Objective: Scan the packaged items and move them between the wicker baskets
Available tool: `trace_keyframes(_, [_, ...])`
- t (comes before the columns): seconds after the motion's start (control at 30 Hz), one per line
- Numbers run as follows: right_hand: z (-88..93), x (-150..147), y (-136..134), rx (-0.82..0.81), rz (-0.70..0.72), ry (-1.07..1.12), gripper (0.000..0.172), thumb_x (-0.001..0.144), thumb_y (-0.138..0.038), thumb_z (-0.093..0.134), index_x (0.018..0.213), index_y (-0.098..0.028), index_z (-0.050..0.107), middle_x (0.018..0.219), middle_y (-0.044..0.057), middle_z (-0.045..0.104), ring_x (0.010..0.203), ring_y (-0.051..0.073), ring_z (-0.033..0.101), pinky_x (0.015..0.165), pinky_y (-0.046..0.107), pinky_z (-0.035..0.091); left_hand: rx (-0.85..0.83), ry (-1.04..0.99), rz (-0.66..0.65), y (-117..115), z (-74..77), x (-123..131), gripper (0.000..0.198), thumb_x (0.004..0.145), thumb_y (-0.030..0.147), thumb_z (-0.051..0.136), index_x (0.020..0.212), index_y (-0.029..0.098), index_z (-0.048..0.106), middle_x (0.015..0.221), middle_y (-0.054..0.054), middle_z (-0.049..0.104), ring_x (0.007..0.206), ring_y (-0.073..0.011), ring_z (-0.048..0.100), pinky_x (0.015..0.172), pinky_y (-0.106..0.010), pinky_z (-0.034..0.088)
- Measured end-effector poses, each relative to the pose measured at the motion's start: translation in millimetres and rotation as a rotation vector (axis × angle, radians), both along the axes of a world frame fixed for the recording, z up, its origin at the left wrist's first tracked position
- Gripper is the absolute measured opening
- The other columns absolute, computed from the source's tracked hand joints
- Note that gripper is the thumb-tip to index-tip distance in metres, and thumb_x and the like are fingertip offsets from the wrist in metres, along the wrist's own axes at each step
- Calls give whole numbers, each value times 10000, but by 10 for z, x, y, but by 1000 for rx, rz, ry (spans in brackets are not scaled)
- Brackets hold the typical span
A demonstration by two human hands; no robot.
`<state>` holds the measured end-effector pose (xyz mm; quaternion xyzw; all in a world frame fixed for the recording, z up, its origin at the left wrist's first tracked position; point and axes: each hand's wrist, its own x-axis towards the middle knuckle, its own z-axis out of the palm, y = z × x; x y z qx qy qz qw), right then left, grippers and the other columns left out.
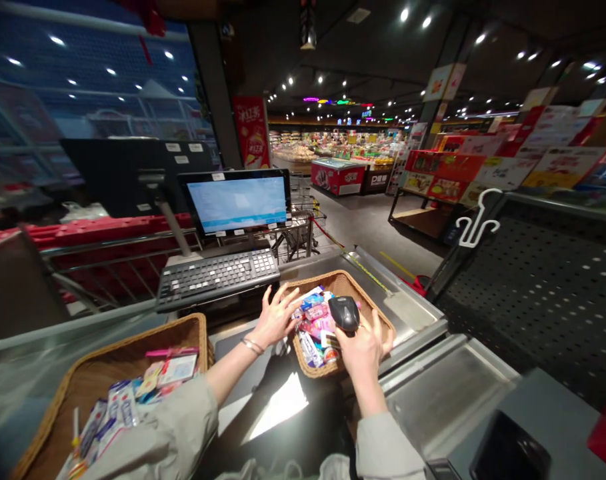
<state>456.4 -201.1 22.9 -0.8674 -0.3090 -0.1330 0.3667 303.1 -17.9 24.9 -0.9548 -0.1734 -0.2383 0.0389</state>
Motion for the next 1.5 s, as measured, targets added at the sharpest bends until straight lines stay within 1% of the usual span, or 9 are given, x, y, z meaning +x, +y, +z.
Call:
trace_keyframes(0.23, [44,-233,377,-22,105,11,447,749,-574,533,920,-213,733,1169,121,694,1344,296,387,1119,553,88,23,-20,187,161,41,-536,465,837,409,649,1285,304,586,1480,-59,486,1453,-321,265,1172,-649,96])
trace_keyframes(0.43, [64,-502,726,-29,250,-20,429,755,-574,499,854,-231,737,1086,107,722,1332,309,398,1103,546,101,26,-12,338,239,18,-1030,440,856,420,623,1279,302,592,1483,-49,484,1448,-311,279,1182,-635,101])
trace_keyframes(0.53, [53,-636,870,-30,312,-41,430,760,-569,477,810,-231,738,1074,119,722,1318,326,404,1087,555,121,27,-16,394,242,0,-1256,436,856,400,624,1279,299,592,1486,-51,478,1457,-312,261,1183,-635,105])
trace_keyframes(0.63, [33,-753,998,-13,390,-51,406,754,-553,489,799,-235,738,1071,103,726,1307,328,416,1093,556,118,17,-32,465,222,-7,-1461,446,853,388,632,1287,293,589,1485,-60,480,1453,-319,269,1176,-647,110])
trace_keyframes(0.87, [-64,-1014,1276,-43,526,-11,378,734,-532,523,850,-244,738,1114,77,721,1325,319,405,1094,559,108,9,-72,609,165,-24,-1924,397,877,364,601,1266,286,610,1451,-68,520,1434,-305,314,1172,-621,156])
trace_keyframes(0.97, [-106,-1134,1344,-38,583,-19,357,742,-514,524,841,-243,734,1102,78,724,1329,310,405,1092,551,140,7,-79,678,152,-64,-2141,404,884,363,589,1280,283,596,1462,-64,509,1436,-301,309,1168,-620,164])
trace_keyframes(1.2, [-139,-1347,1401,-45,705,-60,359,779,-458,519,948,-212,719,1140,91,707,1356,308,372,1086,569,178,-35,-27,834,103,-180,-2619,388,888,331,568,1270,273,610,1462,-59,508,1422,-306,329,1168,-626,151])
trace_keyframes(1.4, [-143,-1458,1421,-54,745,-46,326,769,-417,550,949,-208,722,1141,89,707,1368,297,368,1112,548,152,-100,71,901,72,-260,-2911,378,882,311,552,1251,287,630,1465,-46,505,1426,-313,323,1171,-619,162])
trace_keyframes(1.5, [-165,-1480,1420,-70,763,-24,328,765,-414,547,956,-209,718,1147,83,704,1367,301,368,1112,557,140,-127,105,922,54,-306,-3019,385,874,307,559,1251,288,630,1477,-44,491,1437,-324,297,1171,-632,137])
